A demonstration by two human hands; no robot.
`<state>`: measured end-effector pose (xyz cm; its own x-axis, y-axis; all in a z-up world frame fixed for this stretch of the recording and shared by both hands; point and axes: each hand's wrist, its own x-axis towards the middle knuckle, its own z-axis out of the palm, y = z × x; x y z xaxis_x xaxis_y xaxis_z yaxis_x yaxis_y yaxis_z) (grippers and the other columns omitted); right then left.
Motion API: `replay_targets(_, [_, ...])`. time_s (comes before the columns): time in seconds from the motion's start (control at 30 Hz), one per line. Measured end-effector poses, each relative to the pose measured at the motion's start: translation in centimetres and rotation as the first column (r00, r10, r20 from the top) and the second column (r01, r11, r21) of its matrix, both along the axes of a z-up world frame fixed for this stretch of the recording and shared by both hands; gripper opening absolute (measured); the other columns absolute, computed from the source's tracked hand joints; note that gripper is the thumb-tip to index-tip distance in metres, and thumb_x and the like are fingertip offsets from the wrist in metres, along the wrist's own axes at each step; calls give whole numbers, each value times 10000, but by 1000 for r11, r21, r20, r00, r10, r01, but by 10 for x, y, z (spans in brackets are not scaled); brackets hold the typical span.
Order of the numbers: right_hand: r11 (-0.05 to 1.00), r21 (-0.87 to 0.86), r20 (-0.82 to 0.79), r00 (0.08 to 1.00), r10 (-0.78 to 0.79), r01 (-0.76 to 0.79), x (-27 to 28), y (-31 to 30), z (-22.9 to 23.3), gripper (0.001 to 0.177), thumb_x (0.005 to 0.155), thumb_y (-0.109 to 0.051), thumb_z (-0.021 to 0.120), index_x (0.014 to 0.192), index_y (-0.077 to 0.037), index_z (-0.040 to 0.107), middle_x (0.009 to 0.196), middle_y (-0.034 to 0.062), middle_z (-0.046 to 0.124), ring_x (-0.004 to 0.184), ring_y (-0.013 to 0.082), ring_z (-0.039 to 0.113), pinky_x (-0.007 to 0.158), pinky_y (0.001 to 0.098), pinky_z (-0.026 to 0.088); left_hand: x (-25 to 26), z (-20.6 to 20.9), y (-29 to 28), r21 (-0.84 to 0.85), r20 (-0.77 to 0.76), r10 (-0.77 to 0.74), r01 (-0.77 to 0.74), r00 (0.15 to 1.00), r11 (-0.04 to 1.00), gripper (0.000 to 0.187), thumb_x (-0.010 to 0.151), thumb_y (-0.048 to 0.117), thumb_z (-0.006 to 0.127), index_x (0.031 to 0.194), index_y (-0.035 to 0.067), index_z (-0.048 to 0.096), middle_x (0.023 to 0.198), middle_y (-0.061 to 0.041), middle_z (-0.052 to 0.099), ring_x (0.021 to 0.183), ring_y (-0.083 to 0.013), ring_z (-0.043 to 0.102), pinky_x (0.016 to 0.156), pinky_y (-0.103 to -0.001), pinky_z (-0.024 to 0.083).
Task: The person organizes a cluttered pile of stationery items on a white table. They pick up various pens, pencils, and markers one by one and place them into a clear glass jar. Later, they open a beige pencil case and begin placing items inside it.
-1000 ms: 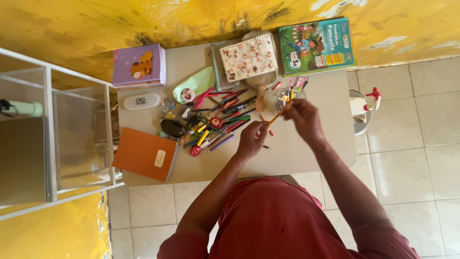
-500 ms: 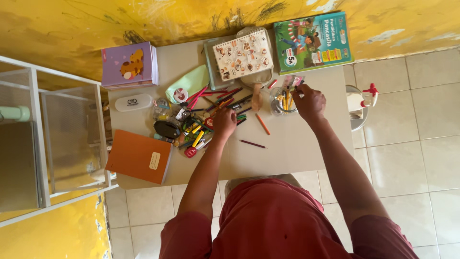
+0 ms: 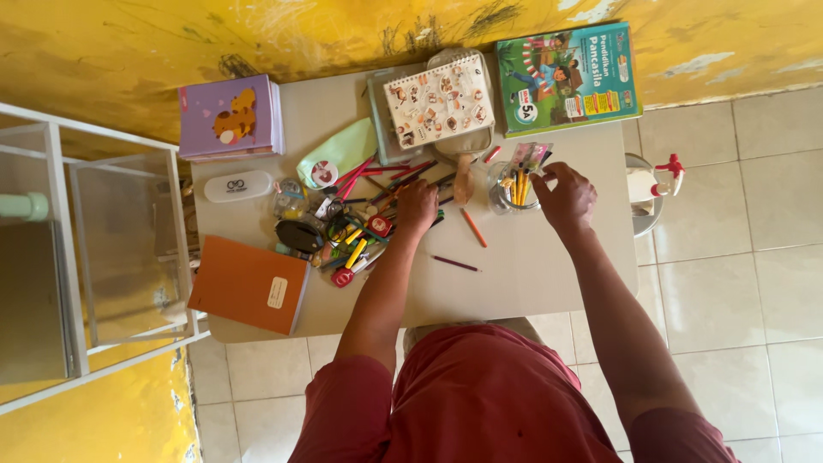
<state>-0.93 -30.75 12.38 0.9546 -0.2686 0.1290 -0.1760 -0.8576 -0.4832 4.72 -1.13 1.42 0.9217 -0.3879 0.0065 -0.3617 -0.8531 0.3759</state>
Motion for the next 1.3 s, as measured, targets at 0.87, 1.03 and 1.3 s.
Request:
replay_targets(0.87, [929,328,103,984,145,-171,-75,60,47,188,933,-187,771,1084,-75,765,917,51,783,633,135,691,613,297,562,-9,106,-2,-542,171,131,-17,977,840,154,912,213,716,992,81,722,960,-72,722,863,-229,704,761,-379,577])
replay_targets(1.03, [821,461,149,941,303,-337,-39,80,103,345,925,-144,759,1254,-50,716,959,70,742,657,139,646,626,298,552,-42,151,-12,-723,-160,-92,-53,983,689,169,915,161,731,1066,85,738,977,-38,730,801,-121,697,703,-281,589])
replay_targets(1.3, [754,455,157,876,456,-474,-17,79,134,169,916,-116,777,1067,-44,755,959,73,728,727,138,693,654,284,568,-59,193,-23,-732,-72,-124,32,990,681,145,960,189,743,1055,81,754,880,-26,723,691,-87,617,579,-257,476])
